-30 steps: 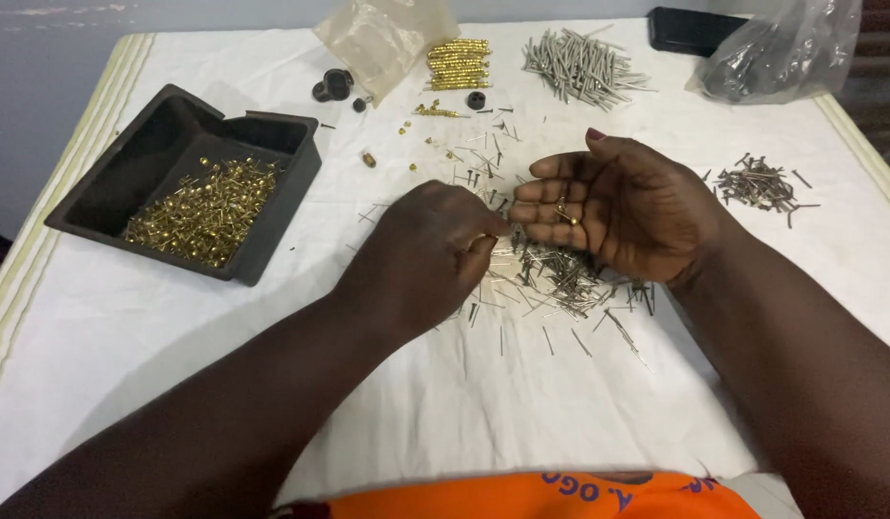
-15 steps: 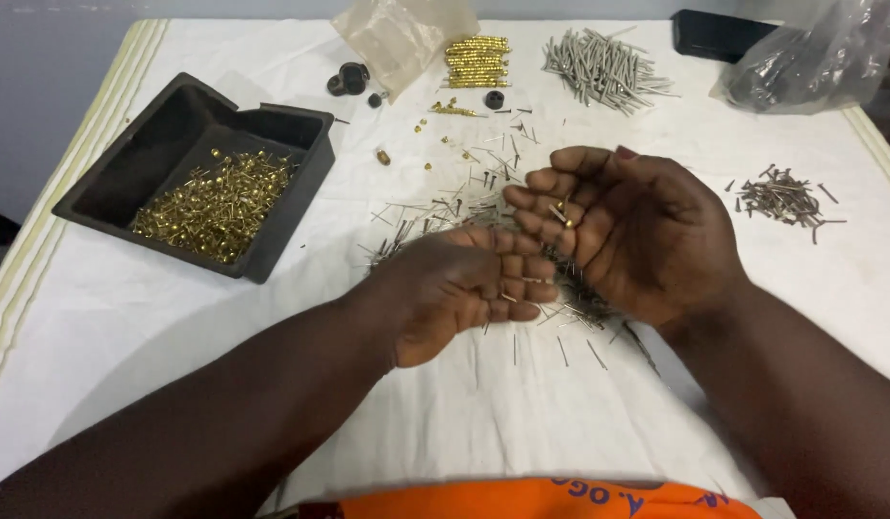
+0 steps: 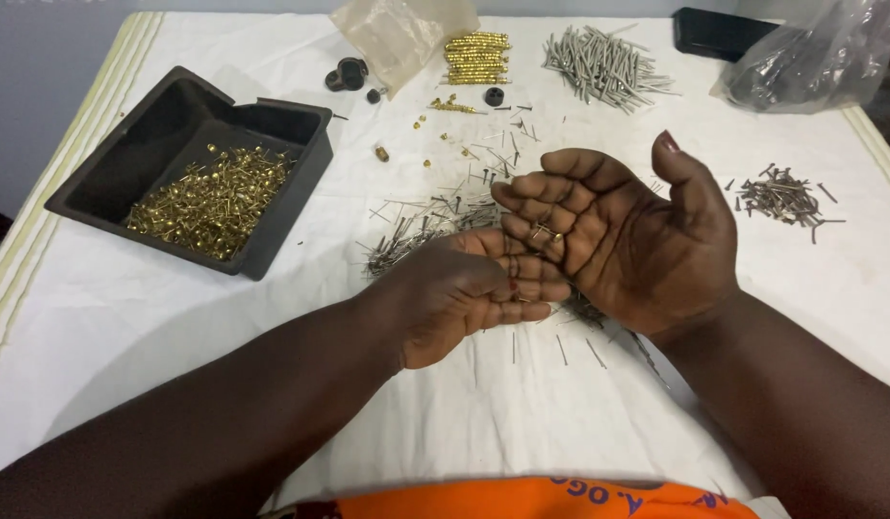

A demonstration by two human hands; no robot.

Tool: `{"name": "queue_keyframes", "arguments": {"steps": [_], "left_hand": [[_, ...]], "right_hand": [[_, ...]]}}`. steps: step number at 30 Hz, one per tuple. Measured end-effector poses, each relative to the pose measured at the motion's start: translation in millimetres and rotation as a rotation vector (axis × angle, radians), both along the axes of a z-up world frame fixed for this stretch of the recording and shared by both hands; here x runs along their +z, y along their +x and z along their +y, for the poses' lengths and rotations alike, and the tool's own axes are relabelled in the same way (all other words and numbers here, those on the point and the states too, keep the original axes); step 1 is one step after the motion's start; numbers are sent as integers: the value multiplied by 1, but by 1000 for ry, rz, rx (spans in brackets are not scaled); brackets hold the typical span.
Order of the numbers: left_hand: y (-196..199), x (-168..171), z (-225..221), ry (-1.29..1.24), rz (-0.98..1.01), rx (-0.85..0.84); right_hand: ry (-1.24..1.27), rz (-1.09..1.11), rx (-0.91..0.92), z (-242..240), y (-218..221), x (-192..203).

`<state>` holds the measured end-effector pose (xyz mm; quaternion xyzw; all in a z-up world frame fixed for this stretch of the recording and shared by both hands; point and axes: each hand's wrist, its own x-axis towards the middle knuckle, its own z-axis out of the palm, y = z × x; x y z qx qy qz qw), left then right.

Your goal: Sorting small metal pins from a large pile on a white surface into distinct groups.

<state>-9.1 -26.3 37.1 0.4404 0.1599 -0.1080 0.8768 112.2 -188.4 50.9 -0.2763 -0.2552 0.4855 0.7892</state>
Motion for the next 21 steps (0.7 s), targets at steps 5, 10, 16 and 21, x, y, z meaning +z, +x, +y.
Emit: {"name": "queue_keyframes", "arguments": {"steps": [5, 10, 16, 21], "left_hand": [[3, -7, -1, -9, 13, 3], [4, -8, -1, -44, 19, 50], [0, 10, 2, -13, 42, 5], [-4, 31, 3, 76, 70, 26]], "right_hand": [[82, -111, 93, -2, -5, -7], [146, -281, 97, -5, -10, -7], [179, -496, -54, -4, -1, 3], [-91, -633, -384, -13, 35, -12]]}}
